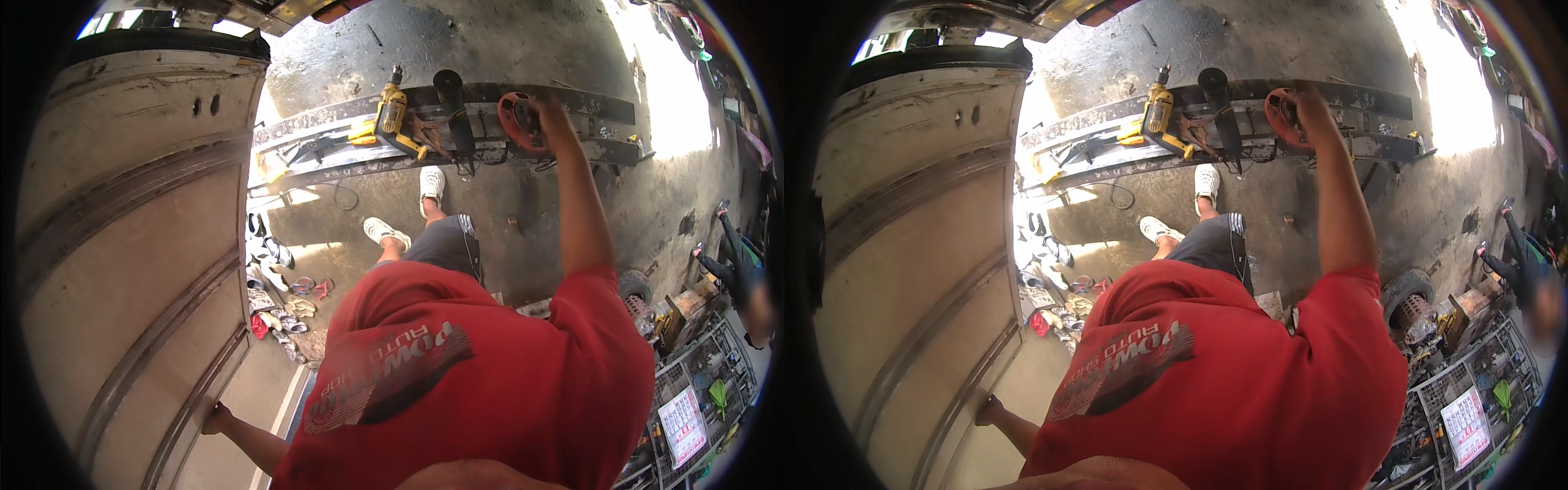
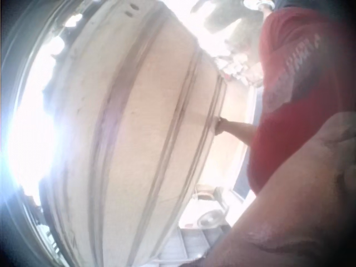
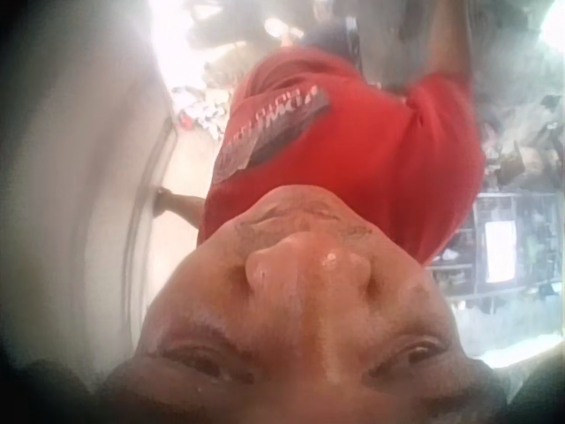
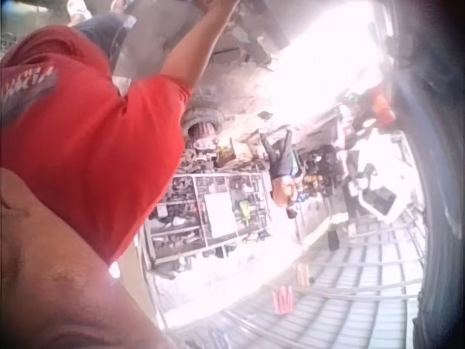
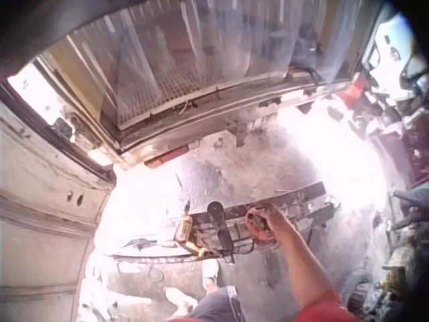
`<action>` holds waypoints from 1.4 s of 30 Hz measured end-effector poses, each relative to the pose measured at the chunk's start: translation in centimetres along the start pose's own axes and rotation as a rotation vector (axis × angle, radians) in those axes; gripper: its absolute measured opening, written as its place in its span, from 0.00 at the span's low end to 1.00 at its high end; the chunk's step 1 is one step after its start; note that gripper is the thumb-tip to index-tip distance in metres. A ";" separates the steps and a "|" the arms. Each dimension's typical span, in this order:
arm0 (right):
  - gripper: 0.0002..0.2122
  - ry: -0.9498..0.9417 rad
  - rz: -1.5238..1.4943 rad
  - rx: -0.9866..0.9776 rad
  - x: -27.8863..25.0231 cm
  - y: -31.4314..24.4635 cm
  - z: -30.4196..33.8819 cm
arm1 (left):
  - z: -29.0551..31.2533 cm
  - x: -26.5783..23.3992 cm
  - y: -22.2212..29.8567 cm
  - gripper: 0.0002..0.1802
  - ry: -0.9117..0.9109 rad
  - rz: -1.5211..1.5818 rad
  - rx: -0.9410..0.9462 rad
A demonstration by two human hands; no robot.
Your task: The person uses a power drill to remove screws from a metal bracket attached to a vehicle door. They then detach the bracket and manipulate the door's locking mechanism by hand.
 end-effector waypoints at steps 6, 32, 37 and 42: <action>0.09 -0.164 0.036 0.172 4.9 7.7 9.1 | -3.3 -1.9 1.0 0.32 0.119 -0.008 0.029; 0.10 -0.071 0.393 0.283 12.9 20.6 18.5 | -3.9 1.1 -0.1 0.34 -0.452 0.039 0.162; 0.11 -0.128 0.509 0.303 16.5 20.6 20.0 | -4.3 2.7 4.9 0.34 -0.467 0.077 0.201; 0.12 -0.125 0.885 -0.060 18.9 18.0 15.6 | -8.4 3.2 5.9 0.37 -0.447 0.032 0.256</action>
Point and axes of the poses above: each hand's wrist, its own z-axis away from the middle knuckle, its own x-axis out of the palm, y = z × x, the point moved 6 cm from there along -z, towards the middle knuckle, and after that the axes turned 3 degrees about -y, right-handed, at the moved point
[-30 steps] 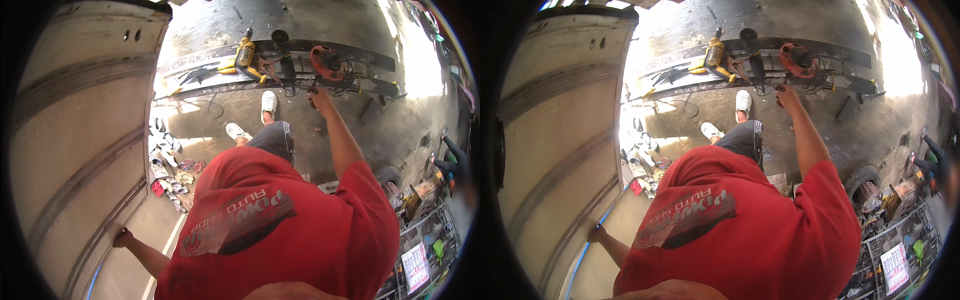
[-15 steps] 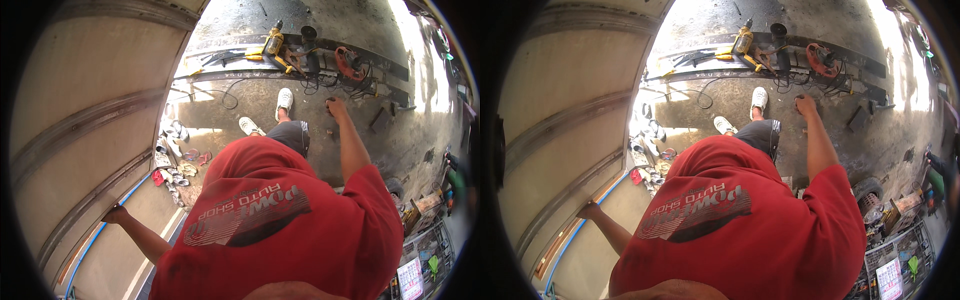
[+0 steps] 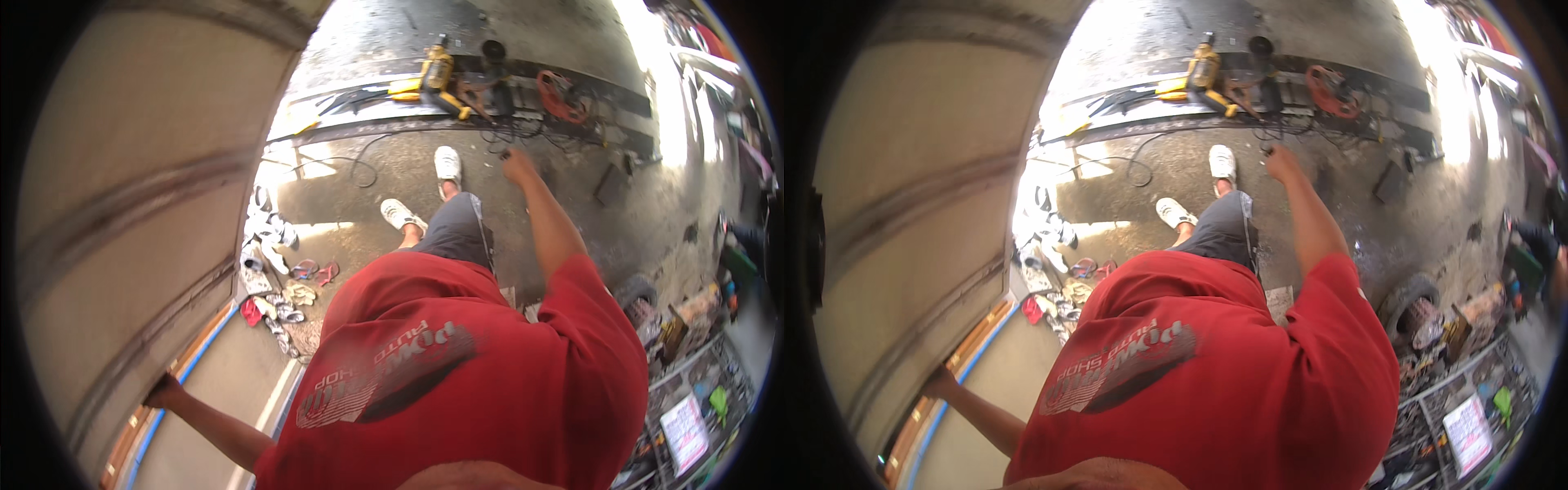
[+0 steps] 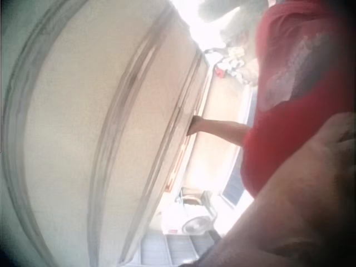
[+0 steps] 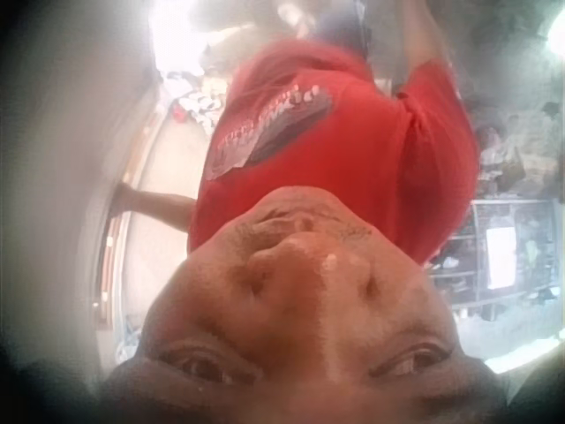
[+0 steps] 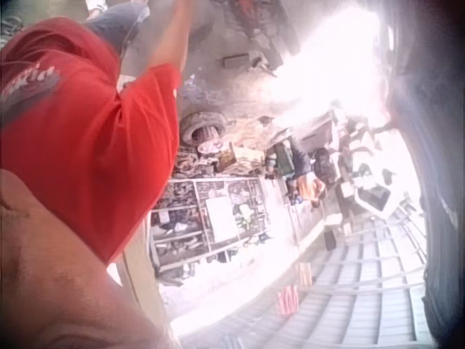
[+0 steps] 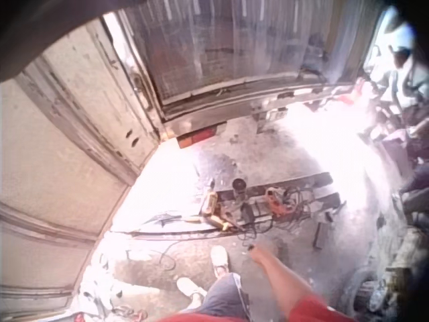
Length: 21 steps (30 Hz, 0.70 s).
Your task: The person uses a power drill to remove screws from a metal bracket attached to a vehicle door. They then detach the bracket and manipulate the door's locking mechanism by hand.
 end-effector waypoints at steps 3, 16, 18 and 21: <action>0.12 0.040 -0.076 0.041 -3.2 -2.5 -2.4 | -1.0 -0.1 1.1 0.37 -0.077 -0.061 0.145; 0.17 0.366 -0.187 0.210 -5.6 5.3 -19.9 | 1.5 1.2 -1.1 0.33 0.295 -0.148 -0.006; 0.19 0.381 -0.235 0.131 -5.6 4.2 -20.0 | 2.4 1.9 -1.1 0.32 0.294 -0.167 0.000; 0.21 0.376 -0.121 0.312 -6.2 3.3 -19.6 | 3.5 2.8 -1.2 0.32 0.288 -0.188 0.000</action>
Point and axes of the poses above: each hand's wrist, its own z-axis away from the middle knuckle, its own x-axis out of the palm, y = z × x, the point moved 6 cm from there along -z, towards the middle knuckle, and after that the axes turned 3 degrees about -y, right-handed, at the moved point
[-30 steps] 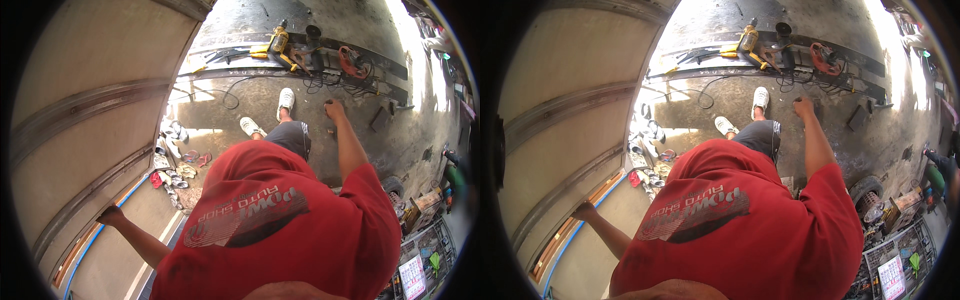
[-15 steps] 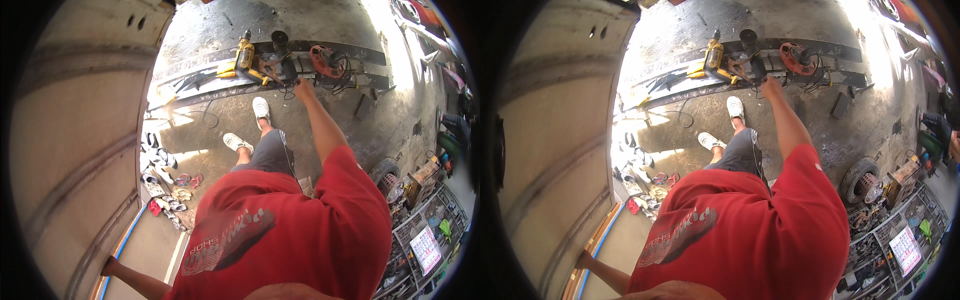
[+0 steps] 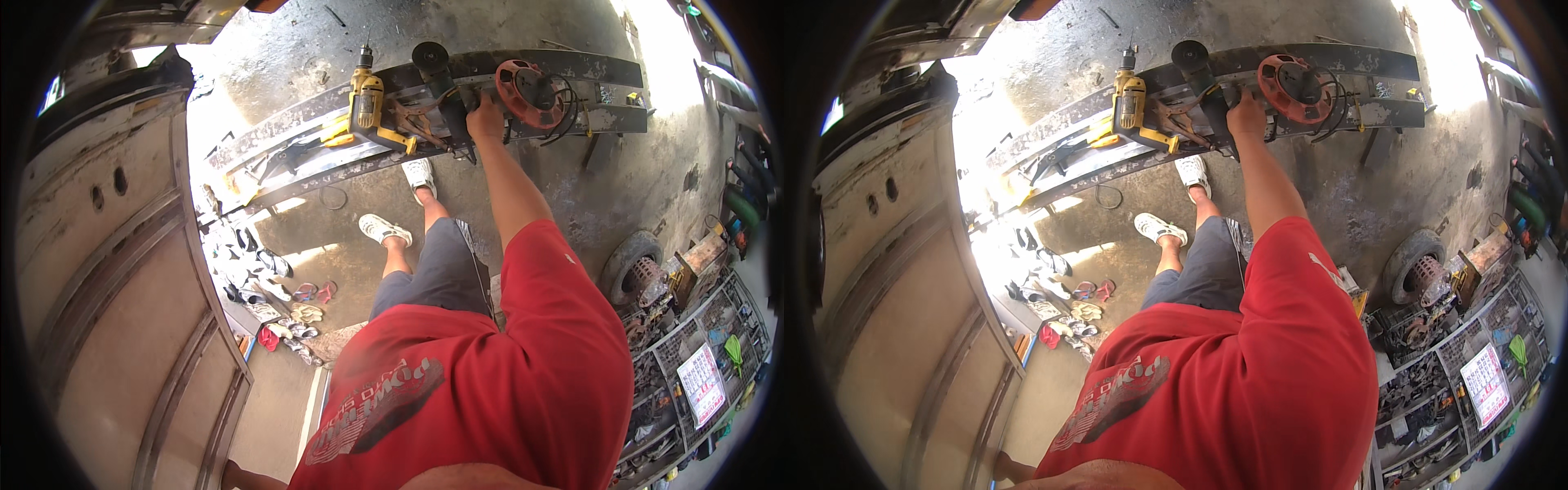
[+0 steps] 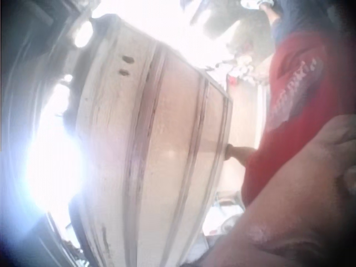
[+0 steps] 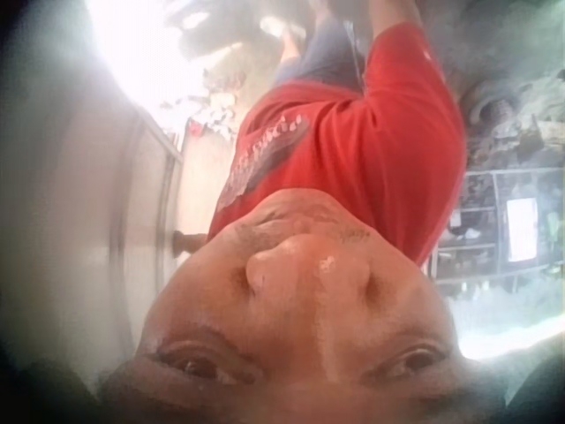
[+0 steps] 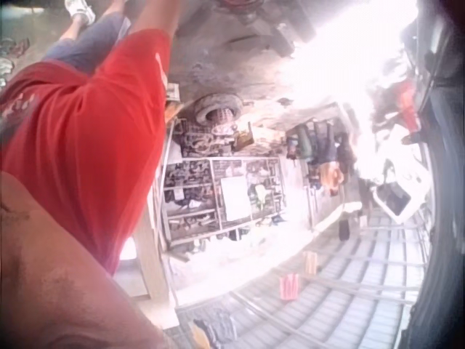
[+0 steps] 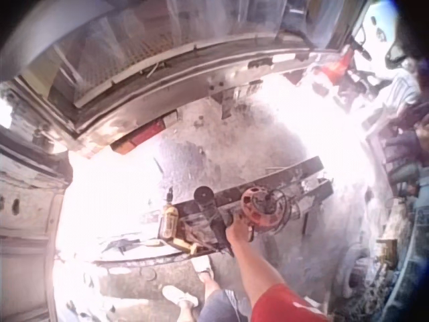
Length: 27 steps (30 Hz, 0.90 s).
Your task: The person uses a power drill to remove screws from a metal bracket attached to a vehicle door. They then detach the bracket and manipulate the door's locking mechanism by hand.
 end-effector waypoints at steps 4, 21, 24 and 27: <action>0.21 0.072 0.187 -0.095 -0.2 0.2 -0.7 | 0.7 0.8 0.2 0.32 -0.012 -0.027 0.001; 0.27 -0.083 -0.141 0.043 0.2 2.8 -0.8 | -1.4 -4.1 0.5 0.30 -0.130 -0.003 0.015; 0.30 0.012 -0.222 0.101 0.3 3.8 -0.7 | -2.9 -3.1 2.0 0.30 -0.423 0.137 0.014; 0.32 0.030 -0.171 0.070 0.5 3.1 -1.0 | 0.5 0.9 2.0 0.30 -1.289 0.485 -0.270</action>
Point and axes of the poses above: each hand's wrist, its own z-axis away from the middle knuckle, its own x-axis out of the palm, y = z × x, the point moved 6 cm from there along -z, towards the middle knuckle, and after that the axes turned 3 degrees about -y, right-handed, at the moved point
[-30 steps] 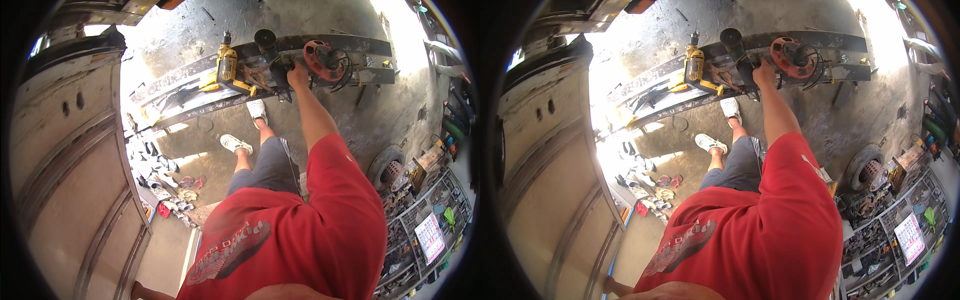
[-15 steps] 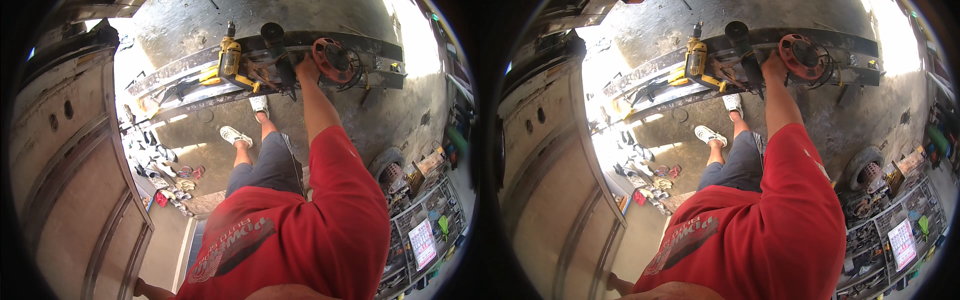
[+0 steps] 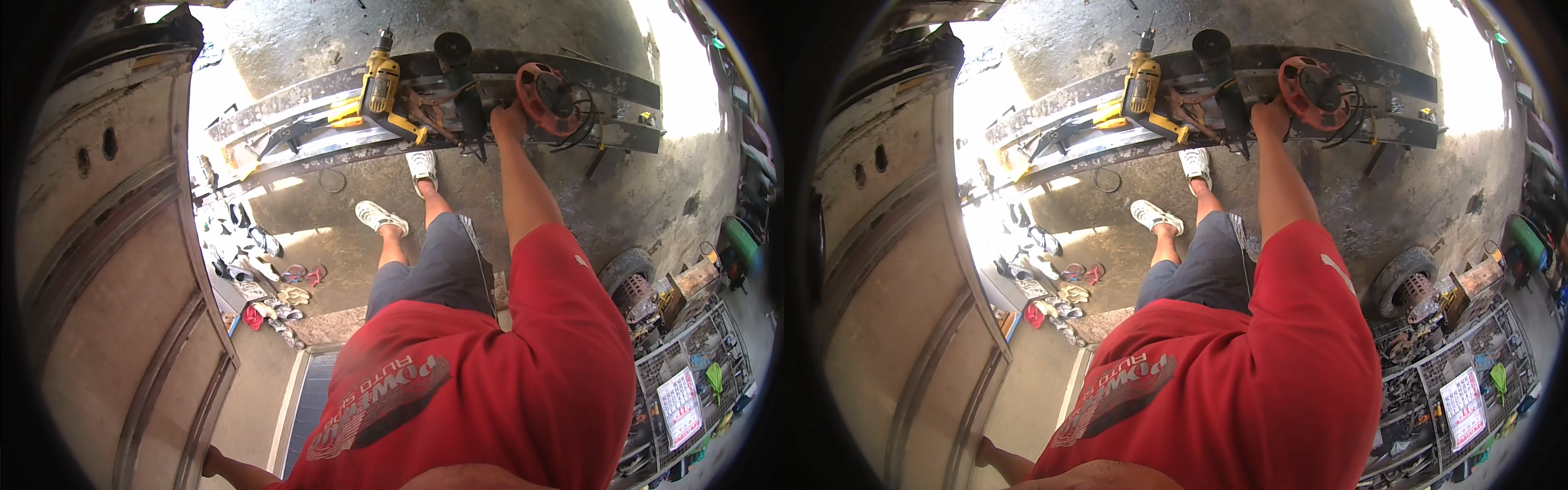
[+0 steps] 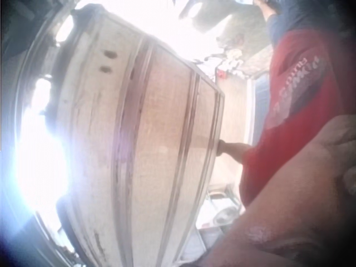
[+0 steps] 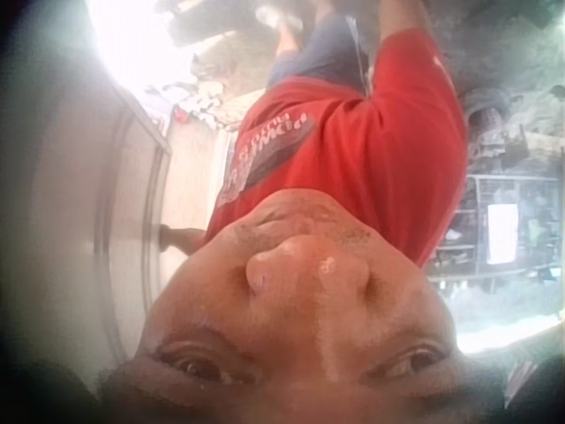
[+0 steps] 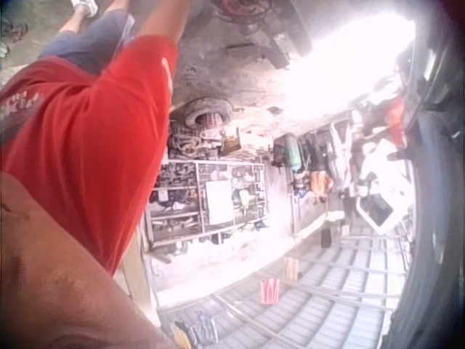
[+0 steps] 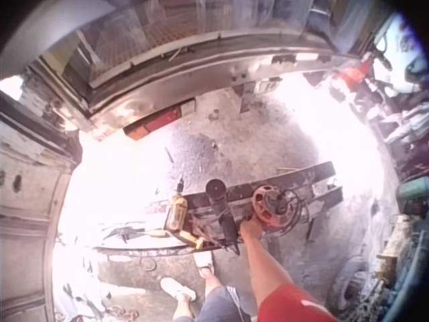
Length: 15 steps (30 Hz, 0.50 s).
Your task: The person uses a power drill to remove screws from a metal bracket attached to a vehicle door. They then detach the bracket and manipulate the door's locking mechanism by hand.
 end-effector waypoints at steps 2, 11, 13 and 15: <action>0.32 0.014 0.089 -0.032 -0.1 -1.4 -0.3 | 1.8 -2.8 2.0 0.31 0.550 -0.264 0.203; 0.24 0.033 0.366 -0.158 3.5 0.4 -4.6 | 4.2 -2.6 1.5 0.35 1.415 -0.554 0.251; 0.25 -0.050 0.376 -0.112 2.9 -0.6 -4.1 | 4.0 0.2 0.5 0.35 1.420 -0.610 0.247; 0.25 -0.130 0.344 -0.029 3.1 -0.7 -3.9 | 4.0 0.6 1.0 0.34 1.394 -0.621 0.241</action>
Point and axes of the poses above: each hand's wrist, its own z-axis away from the middle knuckle, its own x-axis out of the palm, y = z × x, the point moved 6 cm from there along -z, towards the middle knuckle, and after that the axes turned 3 degrees about -y, right-handed, at the moved point
